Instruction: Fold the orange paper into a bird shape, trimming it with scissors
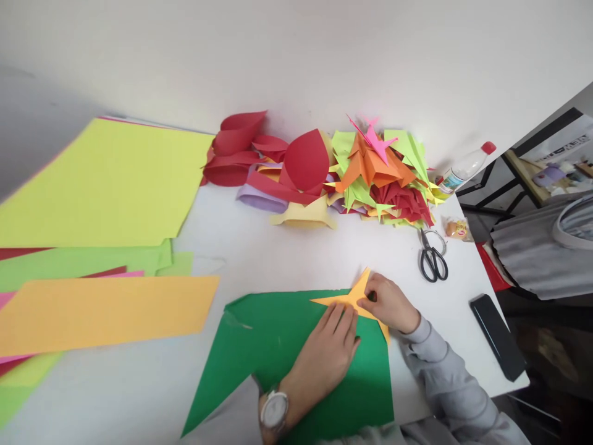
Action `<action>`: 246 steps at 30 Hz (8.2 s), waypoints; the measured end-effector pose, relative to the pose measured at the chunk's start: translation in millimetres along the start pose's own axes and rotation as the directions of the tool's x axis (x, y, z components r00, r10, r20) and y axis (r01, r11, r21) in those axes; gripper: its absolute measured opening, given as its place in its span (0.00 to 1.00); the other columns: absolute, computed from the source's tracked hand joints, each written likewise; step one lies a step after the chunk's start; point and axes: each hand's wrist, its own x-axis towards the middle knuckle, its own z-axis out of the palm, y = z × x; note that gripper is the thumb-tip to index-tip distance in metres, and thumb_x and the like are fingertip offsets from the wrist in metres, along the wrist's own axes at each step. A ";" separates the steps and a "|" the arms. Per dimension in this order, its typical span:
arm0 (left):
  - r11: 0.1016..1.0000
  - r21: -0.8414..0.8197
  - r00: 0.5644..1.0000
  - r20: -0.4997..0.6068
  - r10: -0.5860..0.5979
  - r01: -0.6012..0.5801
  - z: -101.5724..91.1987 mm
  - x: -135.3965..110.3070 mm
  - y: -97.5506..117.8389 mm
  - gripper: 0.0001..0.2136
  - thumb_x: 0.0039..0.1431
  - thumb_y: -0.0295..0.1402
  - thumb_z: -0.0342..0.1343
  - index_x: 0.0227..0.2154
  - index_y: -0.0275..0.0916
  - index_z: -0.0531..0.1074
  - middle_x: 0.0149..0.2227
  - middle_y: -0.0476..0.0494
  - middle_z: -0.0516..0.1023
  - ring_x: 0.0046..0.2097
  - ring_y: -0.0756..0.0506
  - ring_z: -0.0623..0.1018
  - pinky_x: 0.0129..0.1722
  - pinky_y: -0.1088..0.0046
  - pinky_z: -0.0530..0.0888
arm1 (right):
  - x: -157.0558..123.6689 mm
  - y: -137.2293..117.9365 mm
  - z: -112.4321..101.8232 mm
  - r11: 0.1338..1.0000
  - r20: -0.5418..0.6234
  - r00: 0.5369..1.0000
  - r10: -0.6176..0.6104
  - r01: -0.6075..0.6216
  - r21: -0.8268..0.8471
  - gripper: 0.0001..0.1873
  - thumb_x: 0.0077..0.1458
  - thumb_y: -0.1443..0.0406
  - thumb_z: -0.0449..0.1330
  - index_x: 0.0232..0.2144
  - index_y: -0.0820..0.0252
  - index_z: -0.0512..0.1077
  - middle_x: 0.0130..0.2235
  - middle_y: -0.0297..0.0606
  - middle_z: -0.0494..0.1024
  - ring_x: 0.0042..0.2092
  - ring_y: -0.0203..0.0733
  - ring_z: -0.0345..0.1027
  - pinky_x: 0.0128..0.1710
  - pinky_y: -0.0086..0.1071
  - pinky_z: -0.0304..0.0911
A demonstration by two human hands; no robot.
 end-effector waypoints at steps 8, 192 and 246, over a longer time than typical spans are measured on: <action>0.999 -0.041 0.994 0.105 -0.031 0.036 -1.1 -0.2 -5.2 0.20 0.67 0.34 0.42 0.55 0.26 0.68 0.55 0.25 0.73 0.59 0.34 0.70 0.58 0.51 0.64 | -0.7 4.0 6.5 1.000 -0.060 0.998 0.003 -0.004 -0.009 0.14 0.47 0.70 0.66 0.21 0.59 0.63 0.22 0.26 0.65 0.25 0.32 0.57 0.26 0.27 0.51; 0.933 -0.033 0.929 0.090 0.359 -0.358 -27.1 20.9 -86.2 0.11 0.63 0.24 0.48 0.27 0.36 0.73 0.33 0.41 0.75 0.33 0.45 0.70 0.33 0.66 0.68 | -36.5 -1.8 22.5 0.578 -0.033 0.729 -0.684 0.514 -0.634 0.16 0.62 0.74 0.48 0.43 0.71 0.75 0.34 0.44 0.75 0.36 0.45 0.63 0.41 0.45 0.62; 0.936 -0.045 0.928 0.123 0.351 -0.348 -28.8 17.1 -80.7 0.10 0.60 0.24 0.48 0.30 0.35 0.75 0.37 0.39 0.76 0.37 0.43 0.70 0.33 0.65 0.67 | -13.4 19.4 9.4 0.467 0.009 0.546 -0.837 0.725 -0.507 0.12 0.64 0.73 0.51 0.37 0.67 0.75 0.38 0.42 0.78 0.35 0.39 0.65 0.34 0.37 0.57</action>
